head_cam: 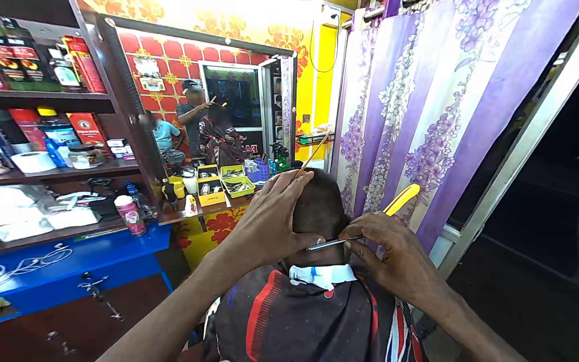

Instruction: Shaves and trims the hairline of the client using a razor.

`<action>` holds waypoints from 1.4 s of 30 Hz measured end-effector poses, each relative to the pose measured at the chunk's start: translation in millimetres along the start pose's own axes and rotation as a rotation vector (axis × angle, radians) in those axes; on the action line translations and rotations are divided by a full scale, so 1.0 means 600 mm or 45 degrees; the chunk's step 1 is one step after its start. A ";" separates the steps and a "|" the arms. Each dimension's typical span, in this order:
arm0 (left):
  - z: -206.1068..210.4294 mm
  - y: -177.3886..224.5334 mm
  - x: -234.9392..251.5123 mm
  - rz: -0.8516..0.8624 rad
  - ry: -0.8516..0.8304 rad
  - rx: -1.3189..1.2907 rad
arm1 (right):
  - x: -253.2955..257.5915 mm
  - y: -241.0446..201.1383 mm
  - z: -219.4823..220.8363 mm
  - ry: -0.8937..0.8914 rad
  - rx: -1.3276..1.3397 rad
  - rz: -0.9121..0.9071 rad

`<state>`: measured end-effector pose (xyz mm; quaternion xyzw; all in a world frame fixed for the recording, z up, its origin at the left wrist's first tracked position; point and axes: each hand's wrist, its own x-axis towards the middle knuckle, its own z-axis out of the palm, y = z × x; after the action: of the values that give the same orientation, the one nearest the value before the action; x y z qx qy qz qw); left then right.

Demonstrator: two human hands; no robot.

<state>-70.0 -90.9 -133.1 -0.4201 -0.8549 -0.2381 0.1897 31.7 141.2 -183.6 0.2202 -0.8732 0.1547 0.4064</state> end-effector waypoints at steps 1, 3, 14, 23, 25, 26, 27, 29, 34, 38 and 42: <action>0.000 0.000 0.000 -0.004 0.000 0.001 | 0.001 0.001 0.000 -0.003 -0.003 -0.005; 0.001 0.001 0.001 -0.009 0.000 0.000 | 0.002 0.002 -0.001 -0.003 -0.015 -0.023; 0.005 -0.004 0.003 0.002 0.019 0.021 | 0.002 0.008 0.003 -0.004 -0.018 -0.060; 0.010 -0.007 0.007 0.021 0.059 0.070 | 0.021 0.019 -0.014 -0.251 0.123 0.020; 0.009 -0.005 0.007 0.012 0.051 0.076 | 0.031 0.021 -0.024 -0.405 0.193 0.069; 0.009 -0.006 0.007 0.015 0.053 0.078 | 0.034 0.022 -0.025 -0.446 0.228 0.087; 0.009 -0.006 0.007 0.019 0.052 0.076 | 0.035 0.024 -0.024 -0.442 0.246 0.085; 0.009 -0.006 0.008 0.028 0.064 0.068 | 0.031 0.027 -0.016 -0.314 0.224 0.036; 0.008 -0.007 0.009 0.021 0.055 0.068 | 0.021 0.029 -0.005 -0.218 0.113 0.000; 0.008 -0.008 0.009 0.013 0.047 0.076 | 0.024 0.030 -0.014 -0.353 0.228 -0.005; 0.008 -0.012 0.011 0.014 0.037 0.082 | 0.020 0.030 -0.005 -0.229 0.085 -0.036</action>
<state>-80.0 -87.7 -135.6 -0.4150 -0.8569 -0.2155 0.2171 17.6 155.0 -173.8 0.2588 -0.8974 0.1576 0.3208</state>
